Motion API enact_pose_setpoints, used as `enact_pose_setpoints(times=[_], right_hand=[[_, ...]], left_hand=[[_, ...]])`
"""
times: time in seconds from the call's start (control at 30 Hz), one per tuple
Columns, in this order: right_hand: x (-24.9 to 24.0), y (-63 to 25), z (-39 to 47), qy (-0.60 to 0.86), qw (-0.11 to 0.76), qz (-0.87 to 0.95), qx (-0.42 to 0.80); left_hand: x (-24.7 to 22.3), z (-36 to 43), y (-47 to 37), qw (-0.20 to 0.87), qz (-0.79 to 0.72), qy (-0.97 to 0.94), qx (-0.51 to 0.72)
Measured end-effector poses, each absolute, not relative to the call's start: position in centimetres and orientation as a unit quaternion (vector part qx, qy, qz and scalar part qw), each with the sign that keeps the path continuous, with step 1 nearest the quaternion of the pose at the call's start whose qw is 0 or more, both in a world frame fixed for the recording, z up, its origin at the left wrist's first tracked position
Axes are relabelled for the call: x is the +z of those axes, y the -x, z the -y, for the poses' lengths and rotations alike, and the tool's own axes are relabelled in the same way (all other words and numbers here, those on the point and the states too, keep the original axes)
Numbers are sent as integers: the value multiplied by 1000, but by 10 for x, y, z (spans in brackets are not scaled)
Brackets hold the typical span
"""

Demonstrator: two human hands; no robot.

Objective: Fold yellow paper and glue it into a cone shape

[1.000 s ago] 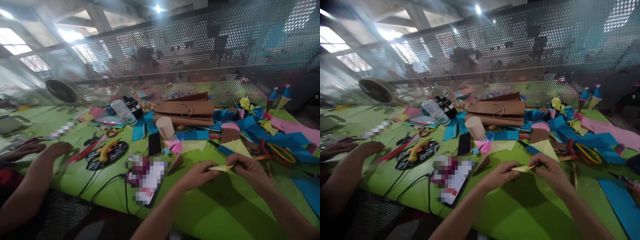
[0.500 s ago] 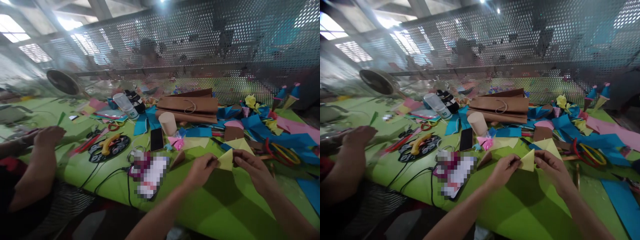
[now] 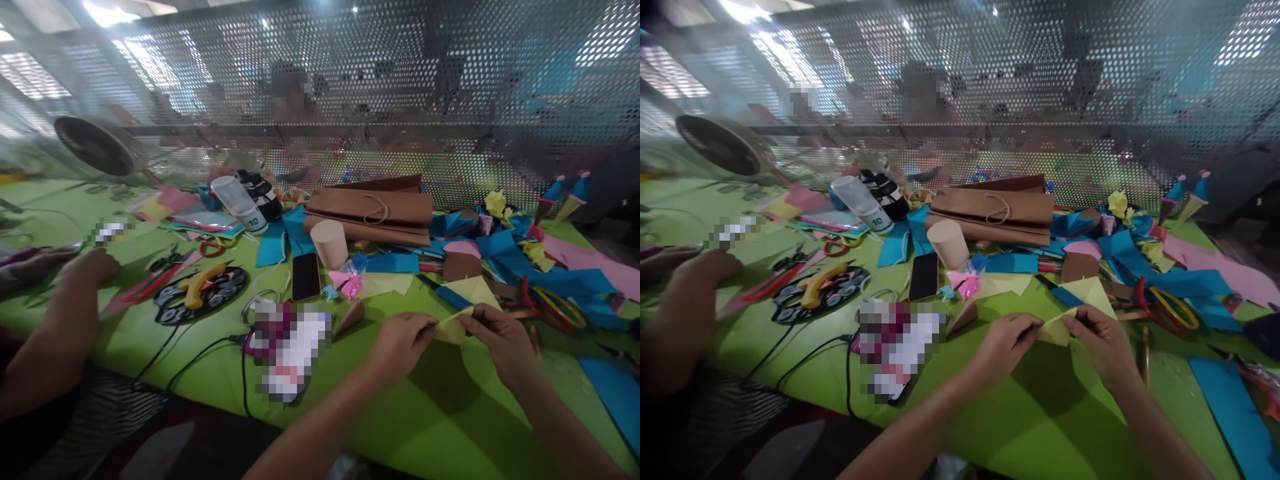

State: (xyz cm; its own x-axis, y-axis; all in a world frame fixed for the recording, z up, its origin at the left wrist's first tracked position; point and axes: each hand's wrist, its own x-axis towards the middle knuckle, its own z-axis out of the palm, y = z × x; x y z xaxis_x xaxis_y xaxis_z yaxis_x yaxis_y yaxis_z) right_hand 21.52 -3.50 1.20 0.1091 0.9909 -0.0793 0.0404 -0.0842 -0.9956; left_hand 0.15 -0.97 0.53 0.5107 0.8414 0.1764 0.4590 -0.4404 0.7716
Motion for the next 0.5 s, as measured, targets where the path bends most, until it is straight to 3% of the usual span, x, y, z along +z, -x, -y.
enact_pose_setpoints(times=[0.33, 0.5], right_hand=[[13, -212, 36, 567, 496, 484, 445], [9, -217, 34, 573, 524, 453, 437]], left_hand=[[5, 12, -3, 318, -412, -821, 236], [9, 8, 3, 443, -407, -747, 283]])
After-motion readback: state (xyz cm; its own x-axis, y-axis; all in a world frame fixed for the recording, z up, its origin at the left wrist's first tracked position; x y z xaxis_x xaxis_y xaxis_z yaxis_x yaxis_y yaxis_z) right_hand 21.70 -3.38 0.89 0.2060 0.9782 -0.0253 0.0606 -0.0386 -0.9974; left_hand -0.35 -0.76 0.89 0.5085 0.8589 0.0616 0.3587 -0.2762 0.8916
